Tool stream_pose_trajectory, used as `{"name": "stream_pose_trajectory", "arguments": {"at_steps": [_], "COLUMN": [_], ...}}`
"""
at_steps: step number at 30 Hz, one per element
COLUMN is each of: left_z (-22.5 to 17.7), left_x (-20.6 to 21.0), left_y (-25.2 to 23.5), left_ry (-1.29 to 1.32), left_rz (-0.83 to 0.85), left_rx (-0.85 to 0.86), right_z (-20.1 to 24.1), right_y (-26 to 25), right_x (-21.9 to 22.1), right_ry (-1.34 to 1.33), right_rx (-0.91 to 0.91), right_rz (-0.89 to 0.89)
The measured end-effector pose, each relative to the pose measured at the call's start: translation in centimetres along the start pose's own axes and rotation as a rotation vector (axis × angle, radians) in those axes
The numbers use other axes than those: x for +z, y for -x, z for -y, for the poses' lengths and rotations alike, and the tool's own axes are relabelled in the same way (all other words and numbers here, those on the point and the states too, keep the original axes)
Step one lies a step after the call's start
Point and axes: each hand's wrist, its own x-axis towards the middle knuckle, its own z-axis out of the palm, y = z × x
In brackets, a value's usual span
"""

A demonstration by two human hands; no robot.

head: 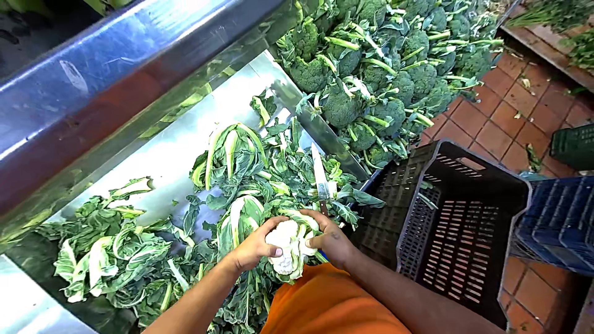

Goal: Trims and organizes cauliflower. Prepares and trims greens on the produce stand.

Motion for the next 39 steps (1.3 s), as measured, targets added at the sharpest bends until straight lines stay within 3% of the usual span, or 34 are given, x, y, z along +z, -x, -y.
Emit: {"name": "stream_pose_trajectory", "arguments": {"at_steps": [4,7,9,13,18,21,23,27,32,35,39], "left_z": [0.0,0.9,1.3,0.6,-1.0,-1.2,-1.5,-1.6,-2.9,-3.6,-5.1], "left_x": [0.2,0.6,0.1,-1.0,-2.2,-2.1,-2.1,-0.9,0.3,-0.1,3.2], "left_y": [0.3,1.2,1.6,2.4,4.0,4.8,4.9,4.6,4.0,3.5,3.3], "left_ry": [0.128,0.583,0.732,0.669,0.612,0.716,0.747,0.76,0.522,0.178,-0.362], "left_rz": [-0.019,-0.123,-0.076,0.086,0.103,0.068,0.06,-0.076,-0.315,-0.336,-0.397], "left_rx": [0.033,0.112,0.191,0.362,0.457,0.467,0.501,0.535,0.405,0.33,0.238], "right_z": [1.0,2.3,3.8,7.5,14.6,15.4,13.9,8.8,8.4,9.6,12.0], "right_y": [0.8,1.5,1.9,2.3,-1.4,-4.3,-3.2,0.3,0.7,1.0,0.6], "right_x": [0.7,0.4,-0.4,-0.9,-2.5,-3.0,-1.9,2.6,4.2,2.5,0.7], "right_ry": [-0.037,-0.12,-0.111,-0.056,0.043,0.29,0.415,0.47,1.024,1.51,1.775], "right_rx": [-0.012,-0.125,-0.196,-0.299,-0.559,-0.363,-0.292,-0.127,-0.074,-0.208,-0.308], "right_rz": [-0.14,-0.298,-0.229,-0.239,-0.306,-0.366,-0.259,0.154,0.014,0.197,0.527]}}
